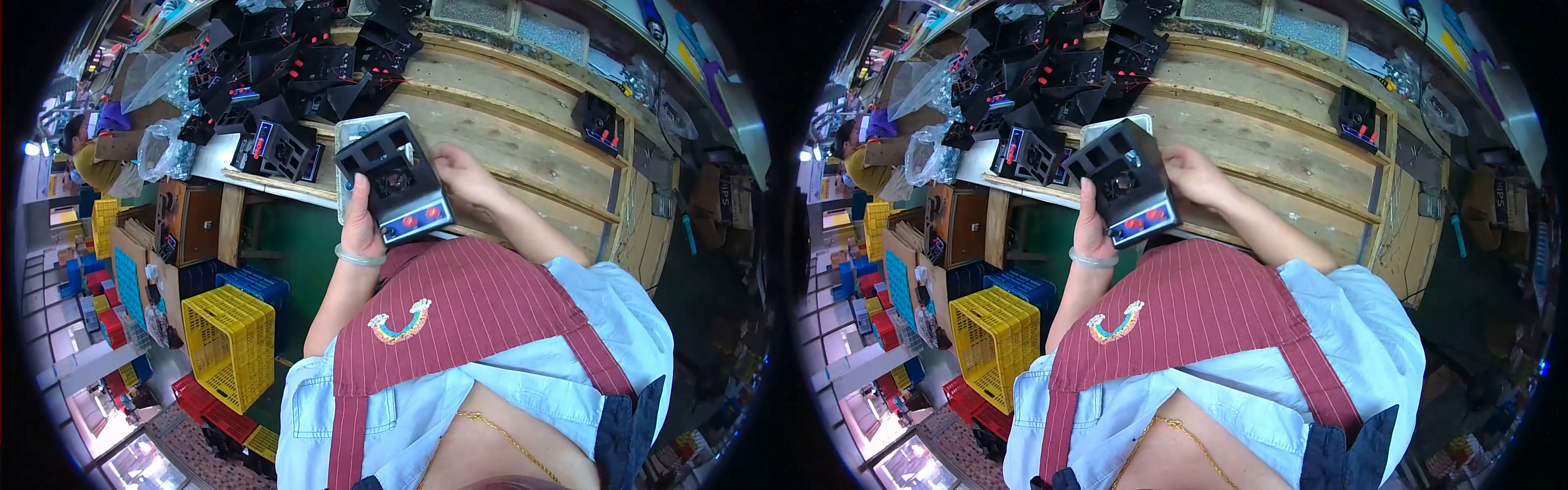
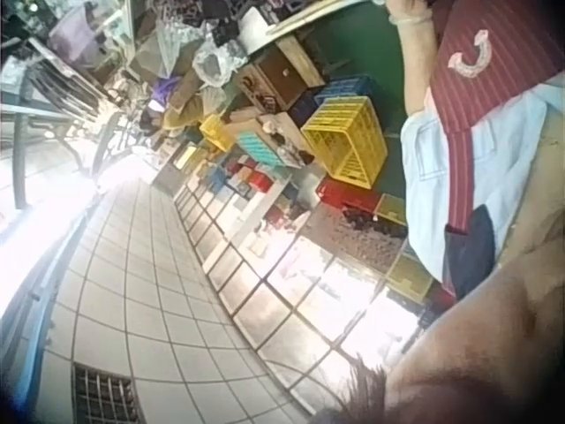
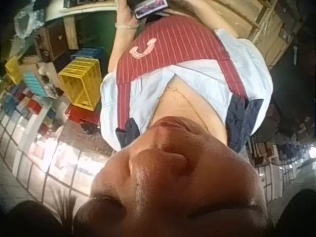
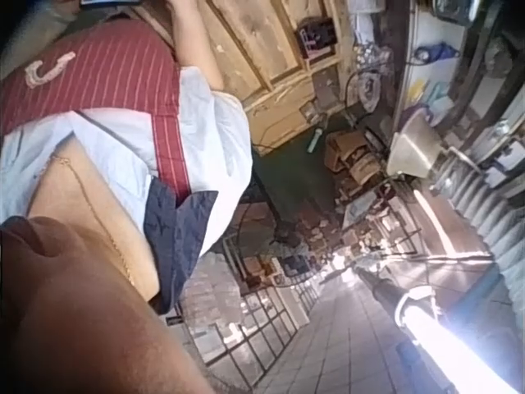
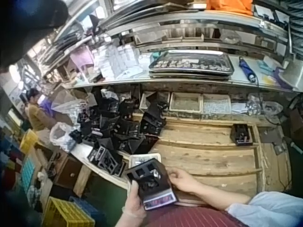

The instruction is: The person assembles electronic components by placing small fuses or parts into plastic housings by hand.

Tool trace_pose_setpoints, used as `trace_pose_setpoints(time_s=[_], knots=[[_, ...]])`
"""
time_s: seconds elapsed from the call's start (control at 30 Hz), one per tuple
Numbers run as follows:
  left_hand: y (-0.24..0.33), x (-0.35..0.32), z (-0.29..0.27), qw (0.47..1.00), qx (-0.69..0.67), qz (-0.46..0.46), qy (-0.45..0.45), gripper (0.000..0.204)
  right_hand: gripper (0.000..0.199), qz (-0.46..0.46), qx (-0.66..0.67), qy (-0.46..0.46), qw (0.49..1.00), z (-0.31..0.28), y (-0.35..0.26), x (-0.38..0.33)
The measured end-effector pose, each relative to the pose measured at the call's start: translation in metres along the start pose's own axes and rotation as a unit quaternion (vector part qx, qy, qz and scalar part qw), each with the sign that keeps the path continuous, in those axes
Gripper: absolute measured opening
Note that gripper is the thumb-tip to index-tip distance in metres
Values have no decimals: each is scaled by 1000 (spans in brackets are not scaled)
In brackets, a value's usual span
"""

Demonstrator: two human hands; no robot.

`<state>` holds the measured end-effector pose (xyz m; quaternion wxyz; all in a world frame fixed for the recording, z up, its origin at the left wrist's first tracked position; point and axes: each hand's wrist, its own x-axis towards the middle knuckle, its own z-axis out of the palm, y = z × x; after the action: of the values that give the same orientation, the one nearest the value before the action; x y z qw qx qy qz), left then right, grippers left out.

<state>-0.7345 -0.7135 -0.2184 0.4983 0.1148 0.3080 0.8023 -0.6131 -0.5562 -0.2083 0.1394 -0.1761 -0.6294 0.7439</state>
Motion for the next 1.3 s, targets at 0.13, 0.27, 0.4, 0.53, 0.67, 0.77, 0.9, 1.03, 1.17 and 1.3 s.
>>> trace_pose_setpoints(time_s=[0.13, 0.27, 0.4, 0.53, 0.67, 0.77, 0.9, 1.03, 1.17, 1.3], knots=[[-2, 6, -6, 999, -28, 4, 23, 48, 21, -161, -164, 124, 965, 1, 3, -9], [-7, 4, -6, 994, 85, 20, 71, 41, 25, -261, -470, 45, 842, 49, -52, -20], [-17, 0, -35, 988, 98, 54, 109, 40, 13, -322, -499, -60, 802, 72, -30, 2], [26, -21, -50, 993, 4, 39, 110, 30, 16, -226, -295, -104, 922, 75, -40, 15], [51, -31, -73, 987, 52, 84, 128, 29, 22, -174, -568, 105, 798, 21, -20, 83], [51, -31, -60, 985, 51, 94, 139, 31, 23, -101, -663, 119, 732, 27, -10, 100], [43, -27, -57, 981, 56, 108, 153, 32, 22, -29, -671, 122, 730, 37, -13, 106], [37, -26, -63, 981, 62, 114, 146, 34, 20, -24, -662, 114, 741, 42, -7, 107], [35, -31, -60, 980, 65, 119, 147, 36, 20, -45, -660, 111, 741, 45, 4, 109], [30, -37, -46, 981, 57, 120, 144, 36, 24, -88, -562, 85, 818, 27, -2, 98]])
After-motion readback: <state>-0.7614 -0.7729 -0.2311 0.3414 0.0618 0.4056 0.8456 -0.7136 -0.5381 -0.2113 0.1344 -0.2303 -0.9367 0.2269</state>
